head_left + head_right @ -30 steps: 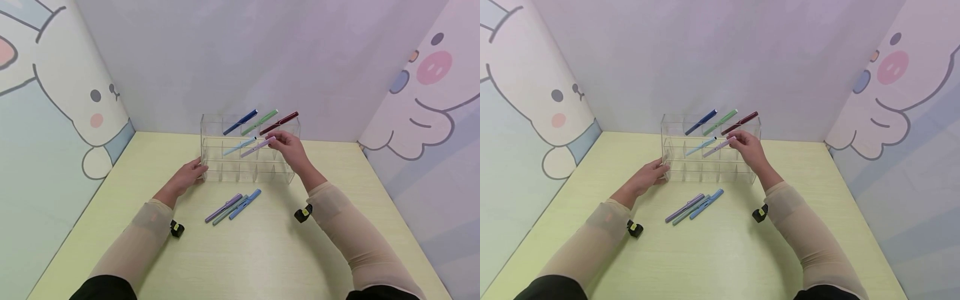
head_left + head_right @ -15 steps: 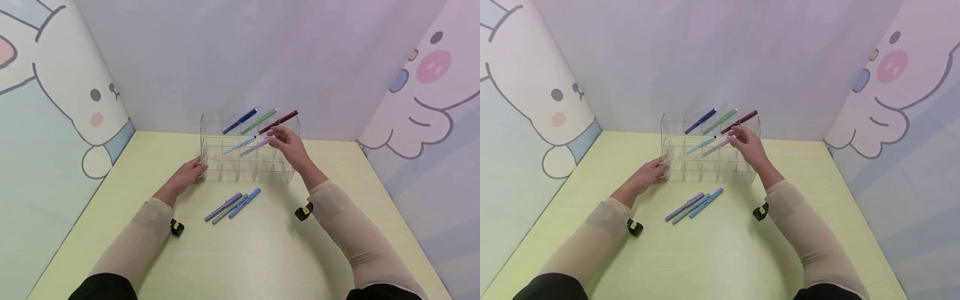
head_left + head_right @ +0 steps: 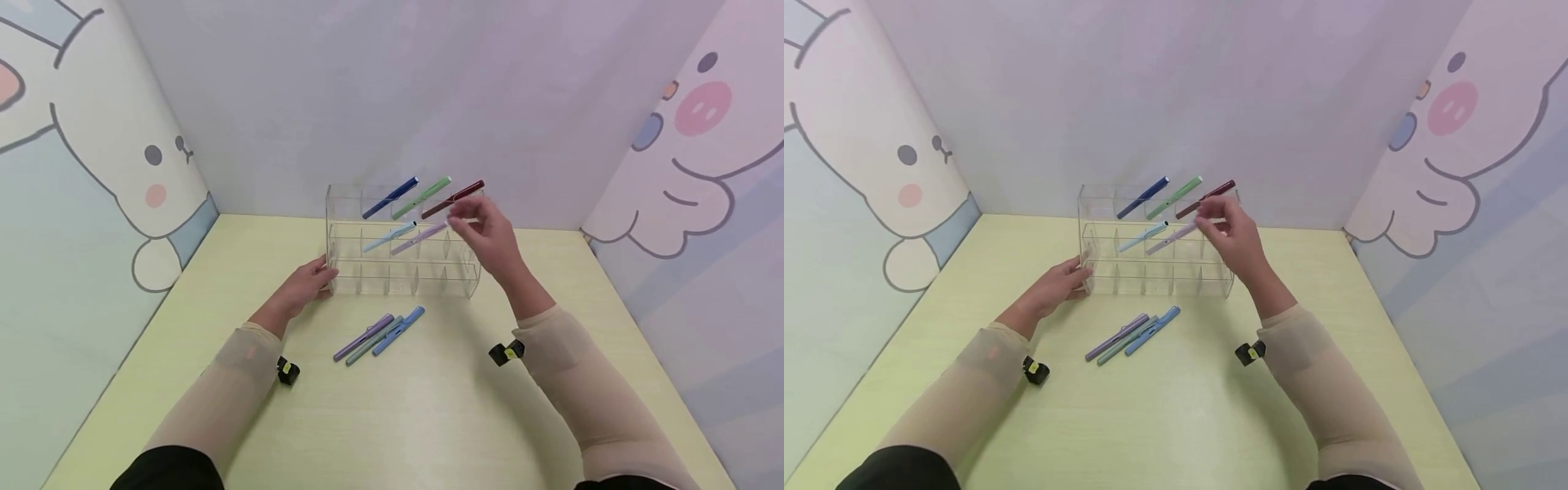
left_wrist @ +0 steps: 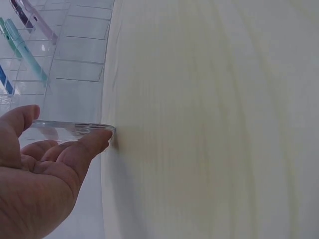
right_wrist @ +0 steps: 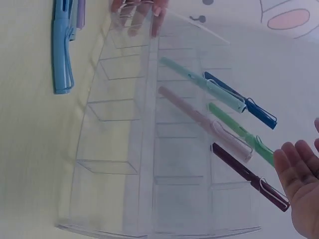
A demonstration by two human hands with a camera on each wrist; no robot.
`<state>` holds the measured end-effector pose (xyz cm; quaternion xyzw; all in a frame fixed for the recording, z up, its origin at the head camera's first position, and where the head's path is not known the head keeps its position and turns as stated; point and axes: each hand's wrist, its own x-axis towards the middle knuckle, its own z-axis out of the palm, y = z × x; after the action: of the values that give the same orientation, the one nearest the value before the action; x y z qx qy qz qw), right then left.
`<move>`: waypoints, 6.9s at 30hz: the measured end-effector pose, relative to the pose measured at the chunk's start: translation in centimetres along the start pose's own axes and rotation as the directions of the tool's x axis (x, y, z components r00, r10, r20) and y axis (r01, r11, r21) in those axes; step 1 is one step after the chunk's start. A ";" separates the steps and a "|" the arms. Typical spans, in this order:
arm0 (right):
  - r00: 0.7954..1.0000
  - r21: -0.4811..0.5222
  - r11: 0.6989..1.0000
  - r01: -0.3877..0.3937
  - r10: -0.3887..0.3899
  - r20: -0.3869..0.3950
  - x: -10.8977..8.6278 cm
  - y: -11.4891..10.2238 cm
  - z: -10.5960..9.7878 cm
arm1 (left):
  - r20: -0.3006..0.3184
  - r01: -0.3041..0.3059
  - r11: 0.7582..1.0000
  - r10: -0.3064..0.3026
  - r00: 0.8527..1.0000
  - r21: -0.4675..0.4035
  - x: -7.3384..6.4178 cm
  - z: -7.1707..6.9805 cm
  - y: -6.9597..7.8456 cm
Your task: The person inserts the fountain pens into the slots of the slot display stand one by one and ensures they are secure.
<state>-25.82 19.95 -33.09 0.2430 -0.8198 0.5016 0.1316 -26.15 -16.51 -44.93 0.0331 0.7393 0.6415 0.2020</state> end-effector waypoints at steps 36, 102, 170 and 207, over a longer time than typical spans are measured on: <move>0.669 -0.482 0.729 0.487 0.043 0.742 -5.7 6.0 8.0 | -0.024 0.011 1.000 -0.010 1.000 0.023 0.2 0.1 -0.4; 0.973 0.445 0.887 -0.123 0.195 -0.120 -0.7 6.5 -2.1 | -0.047 0.028 0.999 -0.026 0.999 0.036 0.4 0.1 -0.2; 0.996 -0.086 0.992 0.091 -0.092 -0.014 -1.5 3.5 -0.9 | -0.048 0.036 0.999 -0.035 0.998 0.009 0.5 0.0 -0.1; 0.673 -0.327 0.943 0.068 0.198 0.713 -4.4 6.0 8.1 | -0.035 0.039 0.999 -0.038 0.999 0.018 0.7 0.6 -0.2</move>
<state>-25.06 16.18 -43.37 0.3693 -0.8822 0.2223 -0.1898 -26.49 -15.73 -45.32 0.0096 0.7492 0.6309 0.2012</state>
